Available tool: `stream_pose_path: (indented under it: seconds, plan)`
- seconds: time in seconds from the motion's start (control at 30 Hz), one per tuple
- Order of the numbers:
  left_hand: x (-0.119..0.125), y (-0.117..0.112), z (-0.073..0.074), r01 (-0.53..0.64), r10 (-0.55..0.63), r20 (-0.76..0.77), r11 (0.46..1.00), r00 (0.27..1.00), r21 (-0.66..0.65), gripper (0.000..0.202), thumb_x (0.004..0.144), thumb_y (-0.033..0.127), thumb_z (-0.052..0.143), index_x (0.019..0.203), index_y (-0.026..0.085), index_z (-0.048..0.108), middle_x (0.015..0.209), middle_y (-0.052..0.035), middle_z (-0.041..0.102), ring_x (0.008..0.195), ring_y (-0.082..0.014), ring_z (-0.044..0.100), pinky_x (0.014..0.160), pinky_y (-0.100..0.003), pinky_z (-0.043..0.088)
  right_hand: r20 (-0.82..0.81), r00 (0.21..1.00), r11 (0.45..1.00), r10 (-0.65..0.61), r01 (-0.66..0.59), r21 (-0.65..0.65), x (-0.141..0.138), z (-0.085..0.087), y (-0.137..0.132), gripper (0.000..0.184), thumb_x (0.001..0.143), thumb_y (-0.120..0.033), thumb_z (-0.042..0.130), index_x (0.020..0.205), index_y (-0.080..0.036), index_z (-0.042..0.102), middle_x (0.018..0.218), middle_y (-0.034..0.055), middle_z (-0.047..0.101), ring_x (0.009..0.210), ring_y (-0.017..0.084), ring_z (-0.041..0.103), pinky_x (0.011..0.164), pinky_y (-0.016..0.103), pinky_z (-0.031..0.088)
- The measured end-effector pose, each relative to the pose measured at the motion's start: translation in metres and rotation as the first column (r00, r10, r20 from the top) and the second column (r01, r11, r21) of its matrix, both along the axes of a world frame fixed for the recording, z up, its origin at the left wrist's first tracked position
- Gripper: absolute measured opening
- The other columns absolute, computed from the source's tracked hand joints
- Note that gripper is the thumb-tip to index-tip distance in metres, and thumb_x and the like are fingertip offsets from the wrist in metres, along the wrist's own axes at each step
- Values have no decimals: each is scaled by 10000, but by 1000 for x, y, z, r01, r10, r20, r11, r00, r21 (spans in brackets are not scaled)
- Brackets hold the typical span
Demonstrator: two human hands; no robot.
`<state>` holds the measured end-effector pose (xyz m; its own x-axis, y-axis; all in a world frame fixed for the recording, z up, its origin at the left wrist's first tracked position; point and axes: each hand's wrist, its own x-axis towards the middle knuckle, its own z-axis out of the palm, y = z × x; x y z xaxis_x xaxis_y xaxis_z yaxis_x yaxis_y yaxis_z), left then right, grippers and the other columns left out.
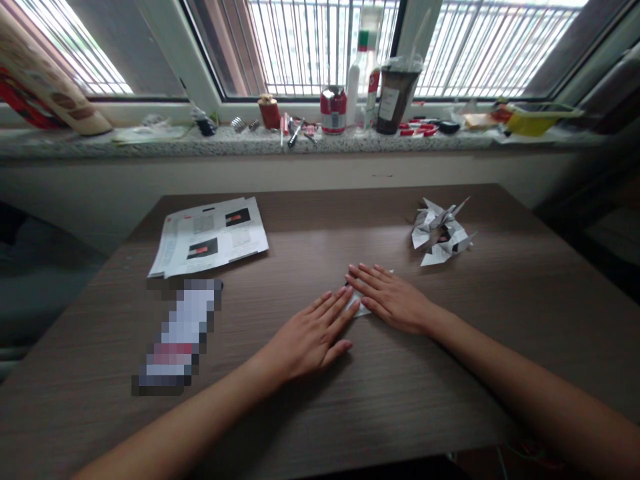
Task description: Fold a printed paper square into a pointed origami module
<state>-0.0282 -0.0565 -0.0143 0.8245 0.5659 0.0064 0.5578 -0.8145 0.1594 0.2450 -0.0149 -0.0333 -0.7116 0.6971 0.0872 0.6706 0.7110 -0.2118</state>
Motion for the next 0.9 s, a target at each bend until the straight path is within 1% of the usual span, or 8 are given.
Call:
stream_pose_path:
  seconds: [0.17, 0.33, 0.4, 0.57, 0.67, 0.73, 0.8, 0.9]
  plan:
    - [-15, -15, 0, -45, 45, -29, 999, 999, 28, 766, 1089, 583, 290, 1667, 208, -46, 1713, -85, 143, 1588, -213, 159, 1291, -368, 141, 5, 1000, 1000, -6, 6, 17, -1, 1, -1, 614, 1093, -484, 360, 1649, -386, 118, 1703, -36, 157, 1566, 235, 231, 1280, 483, 250]
    - [-18, -24, -1, -83, 84, -21, 995, 996, 48, 773, 1088, 582, 293, 1665, 214, -67, 1715, -84, 138, 1584, -224, 183, 1292, -381, 151, 18, 1000, 1000, -6, 6, 13, -1, 0, -1, 614, 1085, -500, 373, 1649, -365, 174, 1707, -27, 144, 1563, 241, 246, 1286, 470, 235]
    - [-18, -25, -1, -100, 100, -16, 994, 995, 46, 753, 1090, 577, 293, 1670, 217, -24, 1715, -78, 150, 1583, -224, 191, 1293, -387, 149, 22, 1000, 1000, -5, 4, 16, -1, 0, -1, 609, 1086, -495, 370, 1649, -356, 184, 1707, -20, 146, 1564, 242, 243, 1287, 474, 230]
    - [-15, -20, 3, -122, 123, -12, 992, 992, 28, 663, 1093, 570, 299, 1654, 231, 201, 1695, -65, 254, 1568, -217, 253, 1299, -411, 135, 12, 1000, 1000, -7, 7, 25, -1, 0, -2, 587, 1090, -495, 358, 1643, -364, 213, 1703, -18, 160, 1566, 242, 234, 1277, 484, 252]
    - [-13, -19, 6, -127, 127, 3, 992, 992, 19, 653, 1091, 574, 301, 1639, 223, 258, 1686, -71, 286, 1559, -224, 277, 1299, -411, 149, 9, 1000, 999, -5, 5, 32, -2, 2, -2, 594, 1085, -494, 369, 1643, -366, 212, 1701, -19, 169, 1559, 251, 258, 1271, 485, 267]
    - [-11, -19, 7, -133, 133, -1, 991, 991, 17, 649, 1091, 573, 301, 1629, 212, 287, 1685, -79, 290, 1555, -231, 288, 1298, -413, 154, 21, 1000, 999, -7, 6, 45, -3, 4, -2, 609, 1078, -480, 389, 1646, -356, 207, 1700, -13, 177, 1553, 264, 273, 1274, 495, 257]
    - [-10, -19, 7, -137, 137, -6, 990, 991, 18, 638, 1094, 565, 300, 1624, 210, 301, 1684, -81, 293, 1552, -234, 296, 1299, -416, 152, 29, 1000, 998, -4, 2, 70, -5, 7, -2, 636, 1068, -445, 419, 1649, -365, 173, 1698, -21, 183, 1554, 278, 268, 1284, 521, 215]
    - [-11, -20, 4, -137, 137, 6, 990, 991, 24, 631, 1095, 557, 300, 1628, 218, 289, 1681, -80, 304, 1551, -235, 299, 1300, -417, 148, 14, 999, 994, 42, -43, 103, -9, 10, -3, 719, 1049, -357, 452, 1651, -381, 59, 1696, -48, 167, 1568, 269, 215, 1301, 541, 131]
